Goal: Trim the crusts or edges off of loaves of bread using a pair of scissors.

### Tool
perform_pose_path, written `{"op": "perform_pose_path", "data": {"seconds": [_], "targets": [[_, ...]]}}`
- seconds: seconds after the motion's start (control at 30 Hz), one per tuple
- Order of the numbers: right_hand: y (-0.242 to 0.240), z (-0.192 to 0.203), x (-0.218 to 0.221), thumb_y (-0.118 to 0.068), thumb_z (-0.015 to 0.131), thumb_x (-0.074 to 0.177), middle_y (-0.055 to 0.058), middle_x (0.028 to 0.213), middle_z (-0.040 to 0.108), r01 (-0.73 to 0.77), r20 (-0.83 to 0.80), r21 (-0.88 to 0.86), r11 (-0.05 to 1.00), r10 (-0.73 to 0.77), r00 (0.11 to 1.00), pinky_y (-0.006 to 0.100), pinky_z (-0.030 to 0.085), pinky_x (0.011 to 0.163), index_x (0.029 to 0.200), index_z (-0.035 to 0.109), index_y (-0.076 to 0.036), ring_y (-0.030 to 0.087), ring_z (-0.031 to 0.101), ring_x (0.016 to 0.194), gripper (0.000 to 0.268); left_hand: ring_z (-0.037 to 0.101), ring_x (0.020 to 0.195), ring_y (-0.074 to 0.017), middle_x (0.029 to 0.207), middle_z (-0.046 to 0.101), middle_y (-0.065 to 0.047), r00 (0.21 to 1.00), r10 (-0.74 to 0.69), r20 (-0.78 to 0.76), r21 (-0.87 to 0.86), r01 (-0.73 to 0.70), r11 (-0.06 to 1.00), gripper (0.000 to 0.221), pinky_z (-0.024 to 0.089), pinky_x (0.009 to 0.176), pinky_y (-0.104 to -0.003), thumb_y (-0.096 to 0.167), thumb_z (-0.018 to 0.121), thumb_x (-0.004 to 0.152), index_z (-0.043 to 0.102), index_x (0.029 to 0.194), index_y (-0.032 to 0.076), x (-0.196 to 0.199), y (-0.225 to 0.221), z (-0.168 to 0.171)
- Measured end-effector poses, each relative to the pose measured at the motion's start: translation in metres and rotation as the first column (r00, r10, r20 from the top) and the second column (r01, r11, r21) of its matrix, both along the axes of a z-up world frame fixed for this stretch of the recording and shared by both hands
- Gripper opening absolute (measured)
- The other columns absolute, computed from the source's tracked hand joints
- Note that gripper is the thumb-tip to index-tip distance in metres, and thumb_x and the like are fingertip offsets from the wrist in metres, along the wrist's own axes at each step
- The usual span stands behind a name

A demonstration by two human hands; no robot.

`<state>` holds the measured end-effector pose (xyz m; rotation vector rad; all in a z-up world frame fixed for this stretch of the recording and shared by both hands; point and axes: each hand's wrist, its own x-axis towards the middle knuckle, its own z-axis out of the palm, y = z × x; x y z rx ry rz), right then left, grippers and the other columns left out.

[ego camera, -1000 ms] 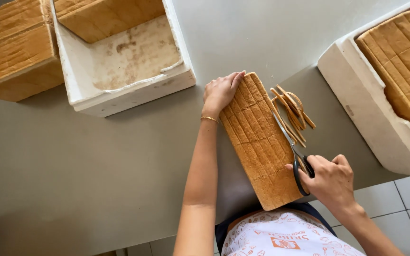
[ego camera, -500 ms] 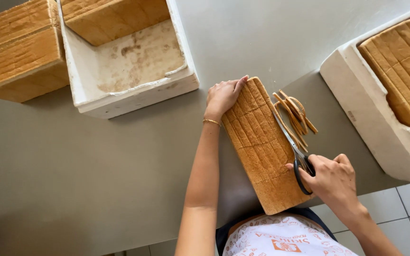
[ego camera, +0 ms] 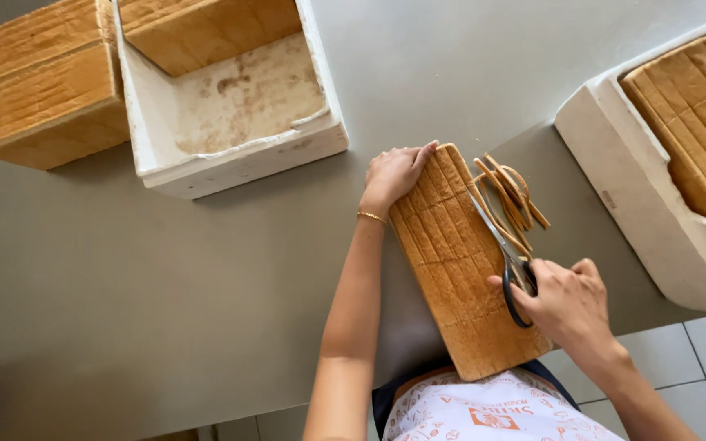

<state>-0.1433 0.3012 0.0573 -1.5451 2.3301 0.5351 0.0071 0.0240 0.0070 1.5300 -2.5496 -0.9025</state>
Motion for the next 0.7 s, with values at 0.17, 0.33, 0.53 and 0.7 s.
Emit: {"op": "perform_pose_path", "data": {"seconds": [0.17, 0.33, 0.53, 0.7], "targets": [[0.008, -0.023, -0.004, -0.074, 0.048, 0.092, -0.001, 0.055, 0.06, -0.118, -0.063, -0.424, 0.898, 0.101, 0.993, 0.029, 0.04, 0.083, 0.065, 0.057, -0.018, 0.015, 0.042, 0.046, 0.063, 0.073, 0.091, -0.0254, 0.104, 0.078, -0.001, 0.999, 0.027, -0.019, 0.007, -0.027, 1.0, 0.075, 0.052, 0.087, -0.038, 0.068, 0.019, 0.093, 0.075, 0.12, 0.027, 0.0, -0.001, 0.002], [-0.01, -0.002, -0.004, -0.079, 0.042, 0.089, -0.002, 0.061, 0.064, -0.06, -0.005, -0.259, 0.964, 0.06, 0.998, 0.028, 0.04, 0.088, 0.07, 0.059, -0.019, 0.015, 0.048, 0.054, 0.065, 0.073, 0.09, -0.024, 0.106, 0.078, -0.001, 1.0, 0.026, -0.012, 0.013, -0.025, 1.0, 0.073, 0.053, 0.086, -0.037, 0.067, 0.019, 0.094, 0.074, 0.121, 0.028, 0.0, -0.003, 0.002], [-0.012, -0.019, -0.005, -0.078, 0.042, 0.09, -0.005, 0.059, 0.062, -0.094, 0.005, -0.332, 0.939, 0.101, 0.995, 0.029, 0.039, 0.086, 0.068, 0.057, -0.021, 0.013, 0.046, 0.049, 0.063, 0.072, 0.093, -0.0229, 0.108, 0.078, 0.0, 0.999, 0.027, -0.018, -0.007, -0.027, 1.0, 0.072, 0.049, 0.092, -0.037, 0.066, 0.019, 0.094, 0.074, 0.121, 0.028, 0.0, -0.001, 0.001], [-0.026, 0.003, -0.005, -0.077, 0.048, 0.089, -0.004, 0.054, 0.059, -0.028, 0.072, -0.246, 0.969, 0.047, 0.996, 0.027, 0.041, 0.088, 0.061, 0.059, -0.02, 0.013, 0.045, 0.051, 0.065, 0.073, 0.092, -0.0242, 0.106, 0.078, 0.0, 0.999, 0.043, -0.006, 0.025, -0.043, 0.999, 0.074, 0.052, 0.087, -0.038, 0.068, 0.019, 0.092, 0.075, 0.121, 0.03, 0.0, -0.002, 0.004]]}}
